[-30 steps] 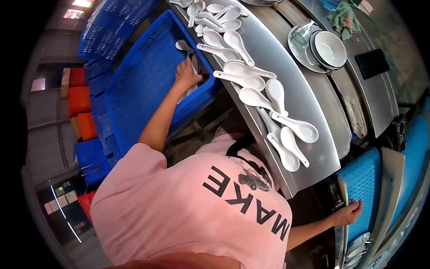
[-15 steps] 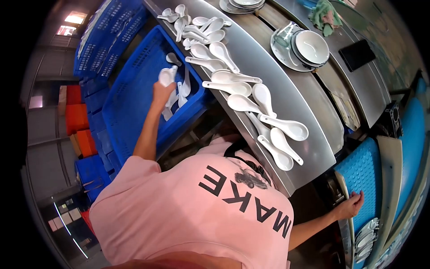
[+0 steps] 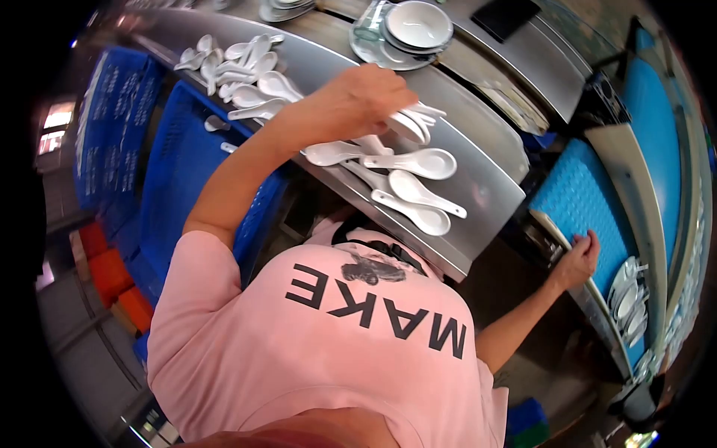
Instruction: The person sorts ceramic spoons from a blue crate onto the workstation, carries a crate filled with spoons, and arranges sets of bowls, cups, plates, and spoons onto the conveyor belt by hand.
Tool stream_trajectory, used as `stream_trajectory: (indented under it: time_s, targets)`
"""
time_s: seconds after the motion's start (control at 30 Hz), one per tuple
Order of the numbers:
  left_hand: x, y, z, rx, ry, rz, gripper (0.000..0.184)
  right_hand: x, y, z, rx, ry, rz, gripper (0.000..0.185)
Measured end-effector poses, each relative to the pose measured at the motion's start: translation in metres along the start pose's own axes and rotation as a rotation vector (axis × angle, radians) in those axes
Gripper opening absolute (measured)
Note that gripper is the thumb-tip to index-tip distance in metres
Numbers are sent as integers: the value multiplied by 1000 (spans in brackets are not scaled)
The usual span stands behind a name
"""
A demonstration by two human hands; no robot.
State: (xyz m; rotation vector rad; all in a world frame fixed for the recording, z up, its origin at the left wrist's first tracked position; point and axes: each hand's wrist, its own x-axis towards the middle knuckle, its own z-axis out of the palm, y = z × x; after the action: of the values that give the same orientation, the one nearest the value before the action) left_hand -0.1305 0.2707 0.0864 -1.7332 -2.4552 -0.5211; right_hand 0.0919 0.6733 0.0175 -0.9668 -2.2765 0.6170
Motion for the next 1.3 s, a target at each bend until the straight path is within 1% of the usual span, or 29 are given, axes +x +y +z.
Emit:
stream_trajectory:
  time_s: [0.03,0.1,0.17,0.23,0.27,0.3,0.33,0.37,0.4,0.43,0.5,0.57,0.6,0.63,0.73,0.83,0.9,0.97,1.0,1.03,1.07,1.13,1.17,1.2,1.23,1.27,1.3]
  targets:
    - [7,0,16,-47,-12,55,36,0,2,0,1,15,-15,24]
    - [8,6,41,-61,-45,10,41,0,-3,-1,10,15,3,23]
    - [2,8,50,-97,-101,-28,46,-1,-2,-1,10,41,16,23]
    - [-8,14,30,-153,-171,-80,52,1,1,0,-10,38,2,23]
    - [-14,14,11,-214,-256,-133,58,1,0,-2,-62,13,12,24]
    - [-25,12,-3,-176,-152,-121,53,2,6,0,31,1,59,24]
    - [-42,7,-20,-204,-35,-193,47,4,10,2,52,-14,71,25]
    - [-66,0,-38,-224,87,-259,41,3,6,1,17,-11,39,25]
    - [-95,-5,-55,-191,123,-513,36,2,2,-1,-38,-11,5,26]
    - [-125,-10,-75,-158,166,-755,30,1,-9,-2,-47,-5,20,25]
    - [-184,-28,-86,169,2,-1295,23,4,0,-2,-52,-1,-1,25]
    - [-255,-63,-68,256,-286,-1527,22,4,-3,-2,-12,11,27,25]
    - [-297,-83,-42,291,-118,-1376,20,3,-3,-2,-1,46,-2,24]
    - [-325,-99,-18,317,43,-1218,19,0,-8,-3,25,130,-30,24]
    - [-339,-116,13,382,-213,-1222,22,-18,-36,-6,100,369,-105,22]
    - [-343,-112,15,460,-273,-1138,17,-60,-51,-5,-29,264,-184,21]
    - [-345,-95,8,322,-237,-1337,20,-92,-36,5,-58,145,-336,20]
    - [-356,-75,1,185,-205,-1523,24,-125,-39,24,122,-43,-273,18]
    - [-367,-66,-2,115,-198,-1607,26,-135,-27,38,113,-116,-388,18]
    - [-390,-56,2,21,-175,-1596,28,-144,-16,52,113,-192,-502,19]
    - [-410,-44,10,-72,-150,-1580,30,-145,-9,65,104,-262,-559,19]
    - [-409,-7,21,-326,-124,-1653,36,-144,-9,83,79,-384,-531,20]
    - [-397,12,24,-352,-172,-1603,40,-144,-9,89,75,-422,-499,20]
    - [-362,38,16,-295,-73,-1397,40,-143,-12,94,75,-457,-469,20]
    - [-408,38,56,-82,-30,-1249,42,-144,-13,97,63,-472,-438,20]
    - [-373,51,45,-111,-118,-1329,39,-146,-19,102,69,-496,-416,20]
    - [-362,54,47,-331,-14,-1454,34,-147,-23,107,69,-504,-393,20]
